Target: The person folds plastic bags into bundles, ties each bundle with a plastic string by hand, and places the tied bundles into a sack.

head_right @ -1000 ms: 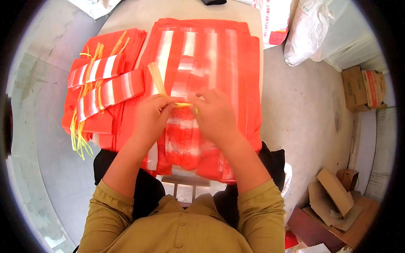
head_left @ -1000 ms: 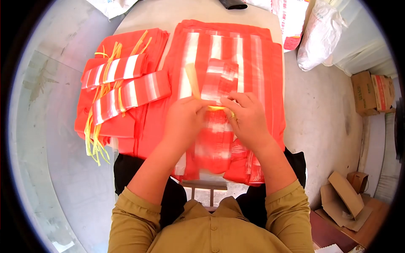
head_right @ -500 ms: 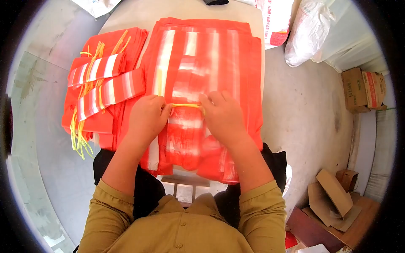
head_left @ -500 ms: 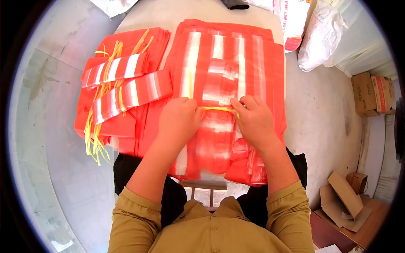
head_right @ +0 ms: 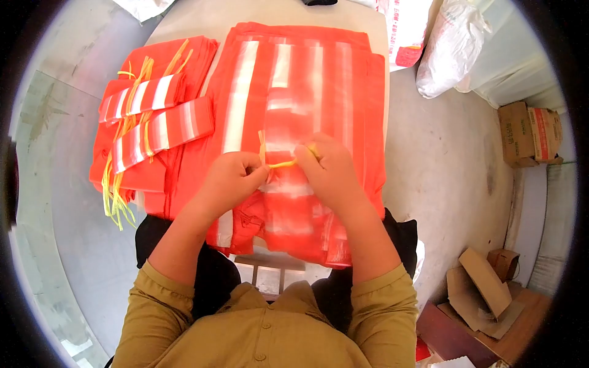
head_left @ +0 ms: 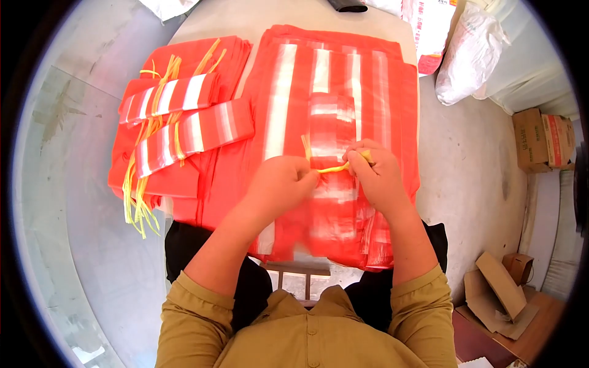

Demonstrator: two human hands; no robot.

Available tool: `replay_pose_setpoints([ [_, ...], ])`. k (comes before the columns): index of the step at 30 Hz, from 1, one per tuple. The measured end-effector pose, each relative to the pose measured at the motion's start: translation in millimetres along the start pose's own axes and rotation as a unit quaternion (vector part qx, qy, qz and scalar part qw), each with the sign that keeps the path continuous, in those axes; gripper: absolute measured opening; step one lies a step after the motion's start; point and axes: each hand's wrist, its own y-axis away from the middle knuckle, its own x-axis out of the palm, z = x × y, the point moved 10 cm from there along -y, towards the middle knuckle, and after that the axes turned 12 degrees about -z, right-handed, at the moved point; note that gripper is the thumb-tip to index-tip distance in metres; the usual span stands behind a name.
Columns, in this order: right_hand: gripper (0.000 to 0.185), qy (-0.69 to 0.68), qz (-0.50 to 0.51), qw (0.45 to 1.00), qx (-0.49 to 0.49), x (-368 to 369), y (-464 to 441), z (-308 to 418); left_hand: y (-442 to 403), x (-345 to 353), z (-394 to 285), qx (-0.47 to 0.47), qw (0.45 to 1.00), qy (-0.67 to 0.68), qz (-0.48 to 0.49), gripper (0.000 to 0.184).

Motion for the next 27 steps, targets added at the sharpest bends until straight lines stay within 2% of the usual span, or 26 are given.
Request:
replay_pose_setpoints([
  [3, 0.022, -0.039, 0.004, 0.997, 0.070, 2, 0, -12, 4, 7, 2, -0.031, 0.999, 0.011, 0.033, 0.022],
  [6, 0.026, 0.037, -0.003, 0.998, -0.047, -3, -5, -6, -1, -2, -3, 0.041, 0.995, -0.088, -0.017, 0.024],
  [9, 0.027, 0.178, 0.004, 0.981, -0.082, -7, -3, 1, -1, -13, -13, 0.125, 0.970, -0.186, -0.091, 0.027],
  [12, 0.026, 0.239, 0.017, 0.969, -0.055, -4, -2, 0, -1, -9, -12, 0.105, 0.964, -0.235, -0.066, 0.025],
  [15, 0.025, 0.070, 0.003, 0.997, -0.032, -3, -2, -3, 0, -10, -11, 0.129, 0.962, -0.220, -0.099, 0.028],
  [18, 0.025, -0.095, 0.047, 0.988, 0.109, 18, 4, -14, 0, -9, -12, 0.128, 0.962, -0.222, -0.099, 0.029],
  [21, 0.025, -0.124, 0.116, 0.970, 0.173, 38, 13, -20, 0, -6, -12, 0.132, 0.960, -0.228, -0.094, 0.025],
  [24, 0.021, -0.037, 0.135, 0.982, 0.129, 39, 11, -22, 3, -20, -22, 0.160, 0.962, -0.160, -0.151, 0.015],
  [27, 0.017, -0.060, 0.119, 0.983, 0.124, 39, 10, -21, 8, -35, -41, 0.191, 0.957, -0.099, -0.196, 0.007],
])
